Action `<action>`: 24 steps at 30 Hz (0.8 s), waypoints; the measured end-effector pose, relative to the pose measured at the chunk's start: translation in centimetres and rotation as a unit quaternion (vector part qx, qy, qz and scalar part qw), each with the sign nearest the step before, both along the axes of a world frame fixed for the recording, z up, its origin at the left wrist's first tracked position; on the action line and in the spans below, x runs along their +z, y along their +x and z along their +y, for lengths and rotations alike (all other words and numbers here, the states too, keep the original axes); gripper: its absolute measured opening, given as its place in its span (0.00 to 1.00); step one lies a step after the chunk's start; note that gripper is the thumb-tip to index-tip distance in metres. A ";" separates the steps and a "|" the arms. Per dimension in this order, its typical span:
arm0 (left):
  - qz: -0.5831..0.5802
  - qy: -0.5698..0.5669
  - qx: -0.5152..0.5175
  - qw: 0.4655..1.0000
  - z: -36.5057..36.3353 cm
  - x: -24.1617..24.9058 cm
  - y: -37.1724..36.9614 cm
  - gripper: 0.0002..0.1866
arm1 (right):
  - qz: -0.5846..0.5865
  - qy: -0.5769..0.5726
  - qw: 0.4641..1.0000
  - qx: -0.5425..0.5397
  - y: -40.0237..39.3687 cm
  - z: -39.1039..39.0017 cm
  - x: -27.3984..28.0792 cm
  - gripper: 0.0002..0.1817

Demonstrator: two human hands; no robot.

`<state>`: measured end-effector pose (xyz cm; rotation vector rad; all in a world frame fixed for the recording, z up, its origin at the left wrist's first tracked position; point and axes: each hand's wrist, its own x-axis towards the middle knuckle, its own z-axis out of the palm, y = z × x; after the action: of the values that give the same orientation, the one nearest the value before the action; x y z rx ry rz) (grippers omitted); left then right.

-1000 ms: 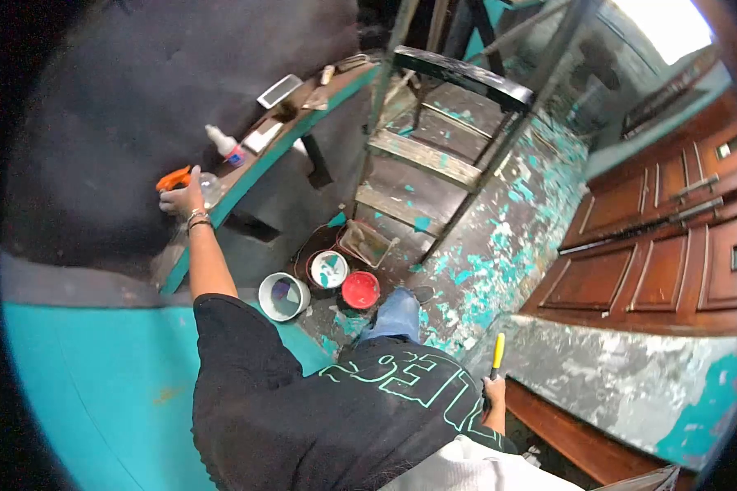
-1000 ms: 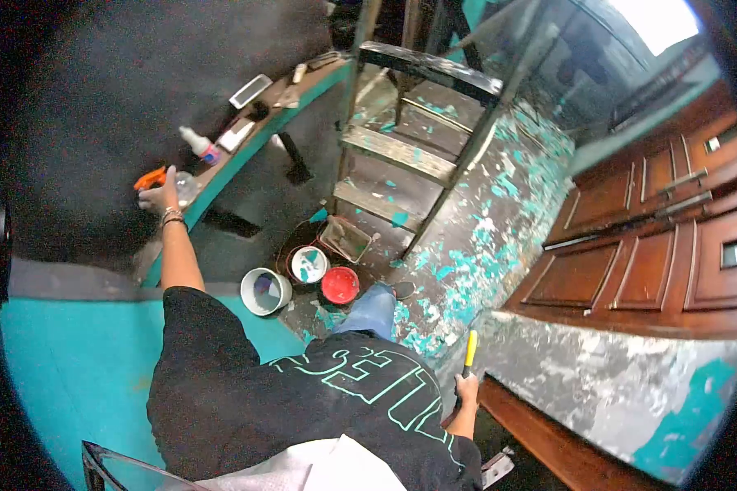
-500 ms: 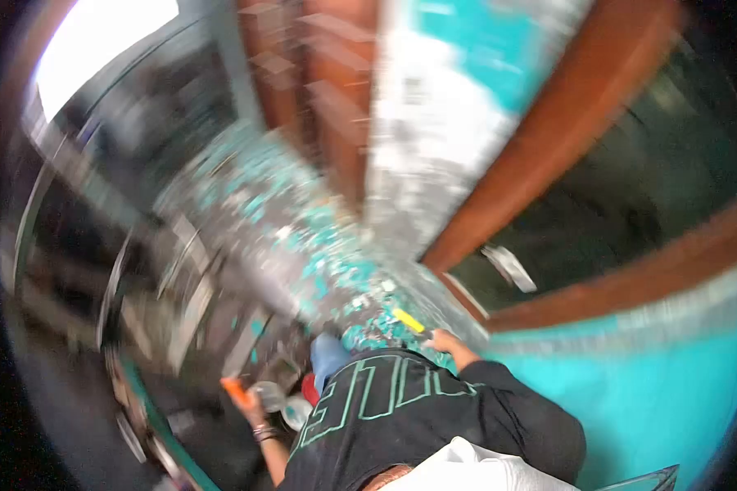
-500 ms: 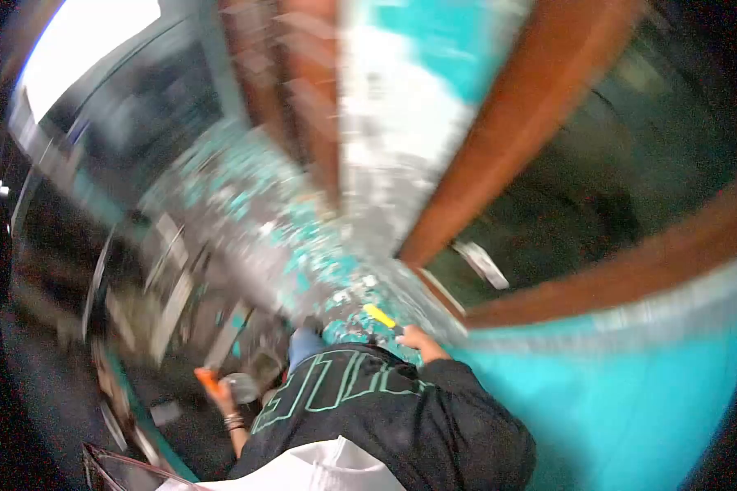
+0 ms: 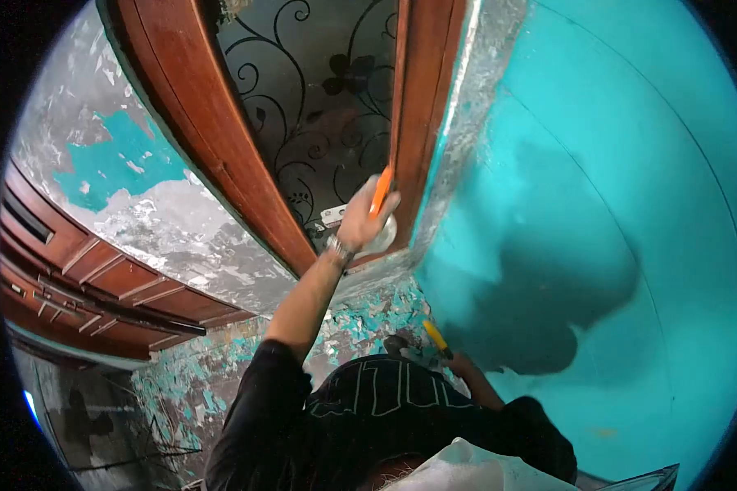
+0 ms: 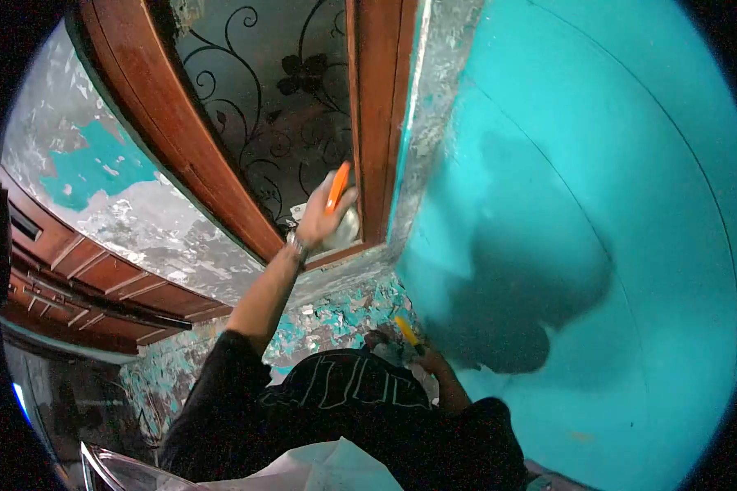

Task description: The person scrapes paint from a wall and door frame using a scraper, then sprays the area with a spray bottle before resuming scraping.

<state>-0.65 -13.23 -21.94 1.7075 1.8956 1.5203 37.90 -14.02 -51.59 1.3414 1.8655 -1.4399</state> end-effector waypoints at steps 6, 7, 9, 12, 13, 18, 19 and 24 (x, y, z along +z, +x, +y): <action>0.069 0.003 0.003 0.998 7.6 5.1 0.2 0.21 | 0.080 -0.048 0.974 -0.207 7.2 -10.8 -5.0 0.19; 0.075 -0.004 0.025 0.997 8.0 5.7 0.5 0.22 | 0.082 -0.039 0.974 -0.209 7.9 -12.1 -5.3 0.19; 0.092 -0.014 0.045 0.995 9.1 5.7 0.6 0.22 | 0.090 -0.022 0.972 -0.214 8.3 -14.3 -6.0 0.19; 0.124 -0.023 0.067 0.990 10.0 4.0 0.8 0.23 | 0.101 0.010 0.971 -0.216 8.9 -16.0 -6.4 0.19; 0.111 -0.015 0.063 0.992 9.7 3.5 1.1 0.23 | 0.104 0.023 0.971 -0.213 9.2 -16.2 -6.4 0.19; 0.104 -0.098 0.042 0.989 9.5 1.1 1.7 0.25 | 0.119 0.065 0.973 -0.188 9.4 -17.1 -7.2 0.20; 0.095 -0.136 0.044 0.985 9.1 1.2 2.0 0.25 | 0.121 0.072 0.973 -0.184 9.5 -17.3 -7.3 0.20; 0.086 -0.140 0.058 0.985 9.5 -2.3 2.0 0.26 | 0.091 0.038 0.960 -0.261 7.9 -15.5 -5.0 0.20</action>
<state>1.39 -3.77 -24.28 1.6719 2.2078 1.1017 45.76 -29.56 -56.59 1.8991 1.7657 -1.8085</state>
